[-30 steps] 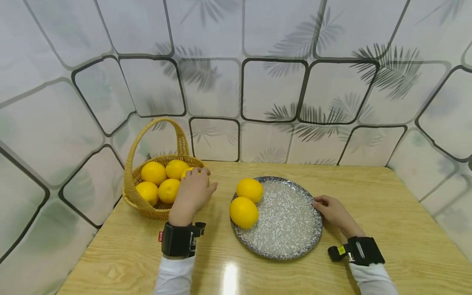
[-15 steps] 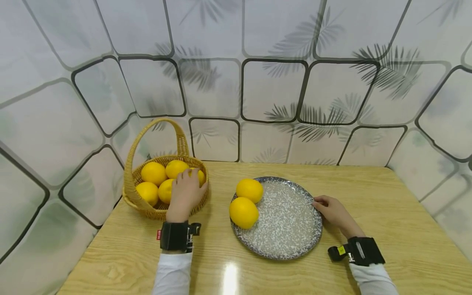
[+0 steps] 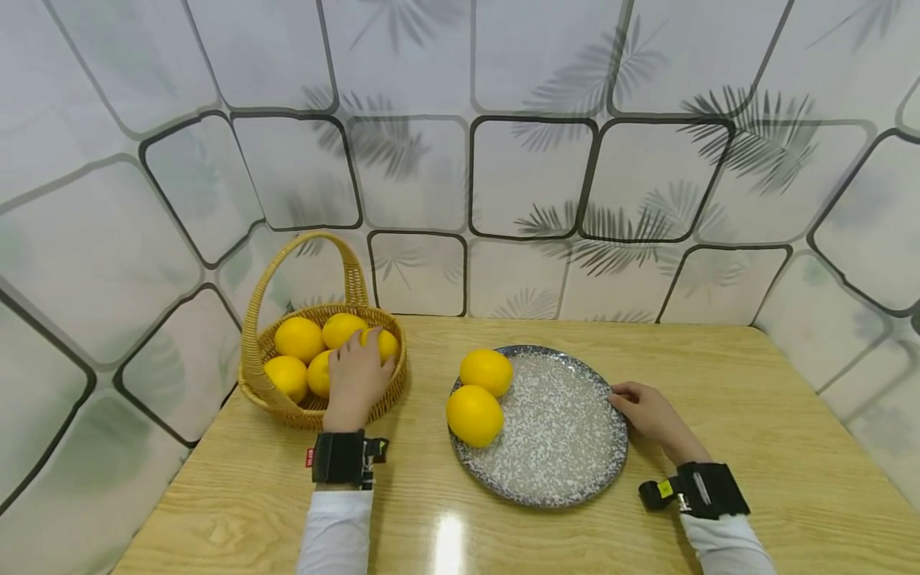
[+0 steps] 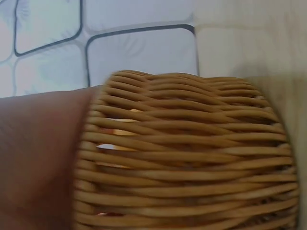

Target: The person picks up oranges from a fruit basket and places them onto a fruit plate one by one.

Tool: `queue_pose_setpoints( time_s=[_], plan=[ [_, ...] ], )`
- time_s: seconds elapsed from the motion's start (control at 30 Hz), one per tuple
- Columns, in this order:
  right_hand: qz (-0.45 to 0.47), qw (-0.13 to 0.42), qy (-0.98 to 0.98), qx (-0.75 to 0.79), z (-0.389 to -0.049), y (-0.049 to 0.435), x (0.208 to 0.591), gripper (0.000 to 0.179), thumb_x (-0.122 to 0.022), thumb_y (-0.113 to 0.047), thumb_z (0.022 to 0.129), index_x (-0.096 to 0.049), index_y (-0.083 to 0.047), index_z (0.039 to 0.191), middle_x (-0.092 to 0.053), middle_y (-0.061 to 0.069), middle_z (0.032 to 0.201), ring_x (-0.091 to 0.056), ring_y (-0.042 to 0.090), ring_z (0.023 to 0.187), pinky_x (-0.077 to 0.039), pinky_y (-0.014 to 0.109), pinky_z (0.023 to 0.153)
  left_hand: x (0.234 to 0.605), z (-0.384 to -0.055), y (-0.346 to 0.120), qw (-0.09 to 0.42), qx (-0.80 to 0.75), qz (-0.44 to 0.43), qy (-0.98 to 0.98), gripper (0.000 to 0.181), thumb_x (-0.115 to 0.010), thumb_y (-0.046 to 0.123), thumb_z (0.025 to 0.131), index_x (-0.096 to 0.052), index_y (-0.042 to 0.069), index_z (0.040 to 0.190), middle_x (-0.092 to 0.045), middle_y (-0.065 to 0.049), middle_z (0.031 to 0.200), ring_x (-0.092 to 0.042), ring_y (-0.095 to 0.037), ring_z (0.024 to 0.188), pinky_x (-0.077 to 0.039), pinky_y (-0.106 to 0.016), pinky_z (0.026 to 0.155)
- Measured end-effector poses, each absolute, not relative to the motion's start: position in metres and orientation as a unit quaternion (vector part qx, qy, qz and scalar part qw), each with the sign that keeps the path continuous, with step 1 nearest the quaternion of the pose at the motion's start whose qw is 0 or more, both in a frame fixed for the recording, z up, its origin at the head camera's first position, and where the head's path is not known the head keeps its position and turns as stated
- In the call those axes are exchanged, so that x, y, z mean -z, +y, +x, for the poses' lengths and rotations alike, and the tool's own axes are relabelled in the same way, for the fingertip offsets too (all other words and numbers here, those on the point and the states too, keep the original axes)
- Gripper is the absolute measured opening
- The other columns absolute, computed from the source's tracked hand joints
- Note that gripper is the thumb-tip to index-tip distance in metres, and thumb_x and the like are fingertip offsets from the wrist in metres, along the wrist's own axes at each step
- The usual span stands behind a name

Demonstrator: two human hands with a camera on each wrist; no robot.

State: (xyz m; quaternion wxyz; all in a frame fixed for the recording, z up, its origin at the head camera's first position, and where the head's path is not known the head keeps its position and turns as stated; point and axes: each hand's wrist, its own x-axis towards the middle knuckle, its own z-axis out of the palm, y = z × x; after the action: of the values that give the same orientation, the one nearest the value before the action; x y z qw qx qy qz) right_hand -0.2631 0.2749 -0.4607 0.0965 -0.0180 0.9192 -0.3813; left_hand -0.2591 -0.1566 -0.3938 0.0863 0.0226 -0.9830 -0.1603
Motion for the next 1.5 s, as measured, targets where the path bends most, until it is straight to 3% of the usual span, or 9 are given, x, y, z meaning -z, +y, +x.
queue_pose_setpoints(
  time_s=[0.37, 0.63, 0.8, 1.03, 1.5],
  plan=[
    [-0.017, 0.098, 0.92, 0.38, -0.266, 0.275, 0.462, 0.051, -0.047, -0.027, 0.1, -0.049, 0.011, 0.134, -0.051, 0.037, 0.134, -0.049, 0.046, 0.12, -0.043, 0.06, 0.1, 0.409, -0.269, -0.164, 0.098, 0.179, 0.038, -0.978, 0.066, -0.062, 0.028, 0.092, -0.035, 0.01, 0.149, -0.043, -0.032, 0.145, -0.041, -0.046, 0.13, -0.028, -0.061, 0.112],
    [-0.014, 0.099, 0.919, 0.381, -0.265, 0.276, 0.463, 0.05, -0.047, -0.026, 0.1, -0.049, 0.011, 0.134, -0.051, 0.037, 0.134, -0.049, 0.046, 0.12, -0.044, 0.06, 0.1, 0.413, -0.27, -0.163, 0.15, 0.171, 0.058, -0.972, 0.067, -0.072, 0.033, 0.083, -0.05, 0.001, 0.137, -0.056, -0.034, 0.121, -0.049, -0.045, 0.112, -0.032, -0.059, 0.103],
    [-0.013, 0.1, 0.919, 0.38, -0.265, 0.276, 0.463, 0.05, -0.047, -0.027, 0.1, -0.05, 0.011, 0.134, -0.051, 0.037, 0.134, -0.049, 0.045, 0.12, -0.044, 0.06, 0.099, 0.412, -0.269, -0.162, 0.144, 0.164, 0.066, -0.974, 0.067, -0.072, 0.036, 0.082, -0.052, -0.003, 0.133, -0.055, -0.034, 0.117, -0.05, -0.046, 0.107, -0.032, -0.06, 0.102],
    [-0.012, 0.101, 0.918, 0.383, -0.265, 0.276, 0.462, 0.05, -0.047, -0.027, 0.1, -0.049, 0.011, 0.134, -0.051, 0.037, 0.134, -0.049, 0.046, 0.12, -0.043, 0.06, 0.099, 0.409, -0.267, -0.162, 0.132, 0.17, 0.059, -0.975, 0.062, -0.07, 0.033, 0.085, -0.052, -0.005, 0.131, -0.065, -0.032, 0.116, -0.057, -0.048, 0.106, -0.033, -0.06, 0.104],
    [-0.013, 0.101, 0.919, 0.381, -0.267, 0.276, 0.46, 0.051, -0.046, -0.026, 0.1, -0.048, 0.011, 0.135, -0.048, 0.038, 0.137, -0.045, 0.048, 0.123, -0.04, 0.063, 0.103, 0.405, -0.267, -0.161, 0.132, 0.148, 0.053, -0.979, 0.062, -0.072, 0.034, 0.082, -0.053, -0.006, 0.124, -0.066, -0.033, 0.11, -0.057, -0.049, 0.1, -0.032, -0.062, 0.098]
  ],
)
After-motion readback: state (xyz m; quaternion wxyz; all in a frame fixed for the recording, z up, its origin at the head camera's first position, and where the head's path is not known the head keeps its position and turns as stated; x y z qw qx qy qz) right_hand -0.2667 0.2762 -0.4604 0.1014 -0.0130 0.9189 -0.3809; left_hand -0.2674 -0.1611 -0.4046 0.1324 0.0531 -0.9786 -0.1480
